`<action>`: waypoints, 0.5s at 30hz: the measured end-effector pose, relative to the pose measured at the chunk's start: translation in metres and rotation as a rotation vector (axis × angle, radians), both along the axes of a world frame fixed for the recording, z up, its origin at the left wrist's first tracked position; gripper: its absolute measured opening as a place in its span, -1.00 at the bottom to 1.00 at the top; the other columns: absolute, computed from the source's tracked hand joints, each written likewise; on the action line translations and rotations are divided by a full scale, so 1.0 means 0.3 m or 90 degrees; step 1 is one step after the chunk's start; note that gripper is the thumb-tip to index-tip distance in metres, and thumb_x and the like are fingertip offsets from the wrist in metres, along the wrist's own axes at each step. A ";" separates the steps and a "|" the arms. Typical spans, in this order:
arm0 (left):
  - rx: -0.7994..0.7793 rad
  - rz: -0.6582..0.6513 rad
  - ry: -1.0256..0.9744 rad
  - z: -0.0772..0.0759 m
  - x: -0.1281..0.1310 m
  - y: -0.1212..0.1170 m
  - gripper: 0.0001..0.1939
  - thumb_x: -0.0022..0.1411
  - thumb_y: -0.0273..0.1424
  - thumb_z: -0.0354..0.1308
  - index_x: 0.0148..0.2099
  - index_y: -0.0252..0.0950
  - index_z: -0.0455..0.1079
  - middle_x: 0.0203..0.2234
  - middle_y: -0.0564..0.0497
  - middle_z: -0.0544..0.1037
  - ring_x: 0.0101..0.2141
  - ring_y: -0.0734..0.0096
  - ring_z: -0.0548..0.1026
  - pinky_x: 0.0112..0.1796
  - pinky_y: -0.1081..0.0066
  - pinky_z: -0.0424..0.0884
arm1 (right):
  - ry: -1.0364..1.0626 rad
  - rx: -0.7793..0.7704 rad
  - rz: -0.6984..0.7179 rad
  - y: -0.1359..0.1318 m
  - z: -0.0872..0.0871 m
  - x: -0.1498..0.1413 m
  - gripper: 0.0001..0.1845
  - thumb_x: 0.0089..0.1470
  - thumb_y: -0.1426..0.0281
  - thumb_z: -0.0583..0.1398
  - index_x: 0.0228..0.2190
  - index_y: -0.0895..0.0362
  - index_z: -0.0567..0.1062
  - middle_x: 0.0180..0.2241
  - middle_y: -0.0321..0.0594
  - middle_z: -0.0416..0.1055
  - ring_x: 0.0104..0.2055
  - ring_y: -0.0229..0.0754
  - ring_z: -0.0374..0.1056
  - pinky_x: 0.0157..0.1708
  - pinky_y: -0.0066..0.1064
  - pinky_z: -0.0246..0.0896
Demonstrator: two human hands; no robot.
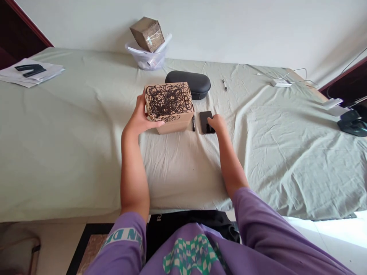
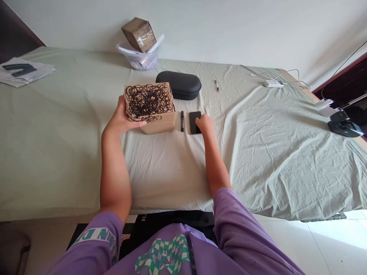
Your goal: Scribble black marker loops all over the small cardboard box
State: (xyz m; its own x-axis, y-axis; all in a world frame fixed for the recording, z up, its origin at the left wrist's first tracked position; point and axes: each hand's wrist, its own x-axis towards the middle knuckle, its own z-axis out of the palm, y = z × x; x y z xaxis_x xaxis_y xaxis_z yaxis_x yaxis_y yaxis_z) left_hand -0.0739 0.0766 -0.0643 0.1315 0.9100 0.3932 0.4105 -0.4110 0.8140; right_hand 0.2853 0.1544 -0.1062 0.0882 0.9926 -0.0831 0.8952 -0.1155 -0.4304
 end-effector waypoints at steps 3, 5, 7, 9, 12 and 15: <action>0.009 0.004 0.022 0.041 -0.002 -0.031 0.32 -0.02 0.06 0.66 0.52 -0.23 -0.03 0.46 -0.10 0.18 0.45 0.14 0.24 0.54 -0.14 0.22 | -0.005 -0.032 0.077 -0.023 0.063 0.012 -0.22 0.24 0.23 0.33 0.40 0.22 0.44 0.43 0.32 0.35 0.51 0.52 0.18 0.47 0.49 -0.09; 0.064 -0.013 0.005 0.067 0.006 -0.038 0.38 -0.02 0.17 0.62 0.54 -0.25 -0.11 0.51 -0.11 0.15 0.52 0.13 0.16 0.59 -0.08 0.08 | 0.041 -0.046 0.197 -0.038 0.102 0.012 0.19 0.05 0.16 0.48 0.57 0.02 0.16 0.62 0.08 0.05 0.65 0.40 -0.06 0.57 0.37 -0.18; 0.152 -0.049 -0.057 0.084 0.025 -0.028 0.46 0.01 0.30 0.54 0.59 -0.14 -0.27 0.59 -0.10 0.04 0.60 0.13 0.03 0.61 0.04 0.00 | 0.153 -0.045 0.327 -0.055 0.125 -0.002 0.39 -0.12 0.08 0.55 0.59 0.03 0.10 0.65 0.04 -0.05 0.66 0.30 -0.07 0.60 0.20 -0.11; 0.234 -0.073 -0.116 0.089 0.055 -0.007 0.48 0.02 0.41 0.43 0.62 0.00 -0.39 0.64 0.01 -0.08 0.63 0.18 -0.03 0.61 0.11 -0.01 | 0.303 -0.009 0.418 -0.072 0.129 -0.031 0.23 -0.16 -0.06 0.53 0.43 0.14 0.37 0.54 0.12 0.23 0.57 0.27 0.16 0.58 0.10 0.03; 0.292 -0.021 -0.148 0.081 0.099 0.018 0.49 -0.08 0.58 0.28 0.61 0.13 -0.40 0.65 0.14 -0.18 0.65 0.15 -0.09 0.60 0.14 0.02 | 0.508 0.096 0.425 -0.091 0.113 -0.082 -0.04 -0.12 -0.29 0.43 0.11 0.12 0.62 0.19 0.06 0.61 0.36 0.21 0.44 0.46 0.05 0.28; 0.208 0.019 -0.147 0.081 0.107 0.001 0.47 -0.13 0.63 0.21 0.60 0.20 -0.39 0.68 0.16 -0.30 0.67 0.13 -0.17 0.62 0.15 0.02 | 0.607 0.172 0.331 -0.104 0.116 -0.090 0.00 -0.23 -0.41 0.40 0.01 0.05 0.63 0.03 0.00 0.65 0.32 0.22 0.47 0.35 0.06 0.41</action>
